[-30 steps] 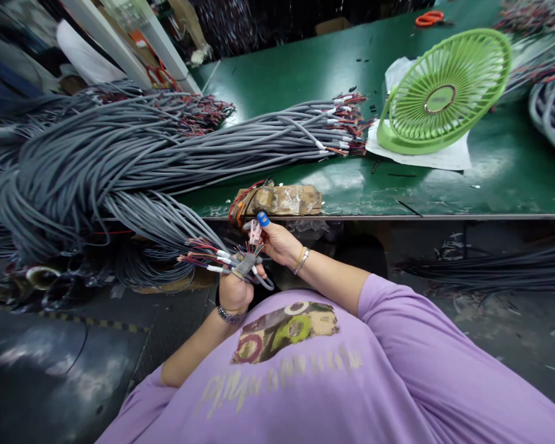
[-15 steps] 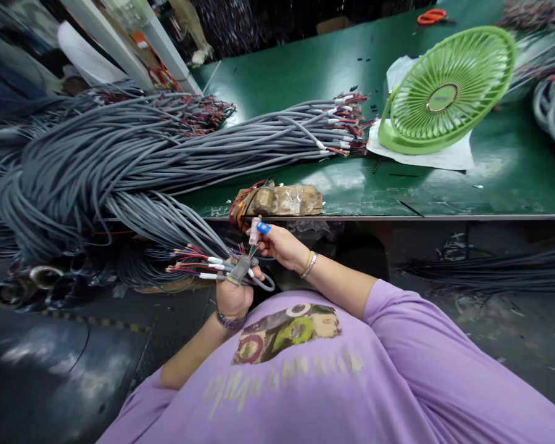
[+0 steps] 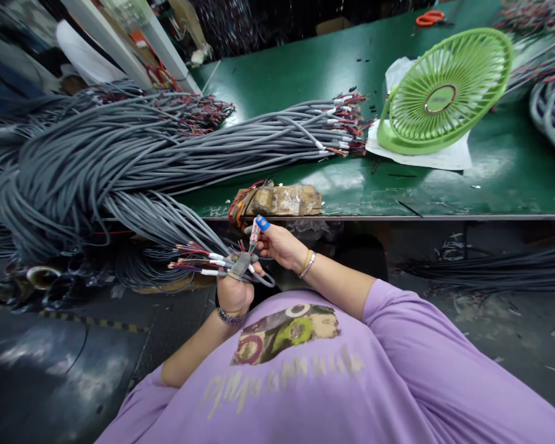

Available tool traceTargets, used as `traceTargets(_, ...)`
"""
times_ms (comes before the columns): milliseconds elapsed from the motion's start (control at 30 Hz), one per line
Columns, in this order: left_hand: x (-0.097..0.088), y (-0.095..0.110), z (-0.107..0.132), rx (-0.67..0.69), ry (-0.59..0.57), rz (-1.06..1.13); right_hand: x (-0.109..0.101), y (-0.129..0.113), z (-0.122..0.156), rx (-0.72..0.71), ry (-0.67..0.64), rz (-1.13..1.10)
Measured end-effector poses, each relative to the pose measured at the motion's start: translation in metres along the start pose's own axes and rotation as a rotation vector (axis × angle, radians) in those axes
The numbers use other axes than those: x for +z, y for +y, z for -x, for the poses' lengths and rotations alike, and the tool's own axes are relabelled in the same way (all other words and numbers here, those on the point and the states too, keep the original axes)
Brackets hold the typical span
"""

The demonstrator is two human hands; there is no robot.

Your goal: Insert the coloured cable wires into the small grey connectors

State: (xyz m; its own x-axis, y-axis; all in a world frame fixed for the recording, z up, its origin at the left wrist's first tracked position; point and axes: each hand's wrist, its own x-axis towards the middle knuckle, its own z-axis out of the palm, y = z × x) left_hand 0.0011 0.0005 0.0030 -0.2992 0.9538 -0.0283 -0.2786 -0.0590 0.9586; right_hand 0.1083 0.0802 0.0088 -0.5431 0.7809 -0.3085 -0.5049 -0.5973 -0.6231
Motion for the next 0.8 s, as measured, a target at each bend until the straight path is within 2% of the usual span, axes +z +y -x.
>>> traceTargets(167, 0.0035, 0.0025, -0.0003, -0.015, 0.031, 0.013, 0.0017, -0.0027, 0.0009, -0.034, 0.041, 0.066)
traceTargets(533, 0.0041, 0.0025, -0.001, -0.04, 0.076, 0.008, -0.0031, -0.0034, 0.0043, 0.018, 0.063, -0.077)
traceTargets(800, 0.0022, 0.0013, -0.0011, -0.075, 0.097, -0.004, -0.0066, 0.0003, -0.0012, -0.012, 0.048, -0.082)
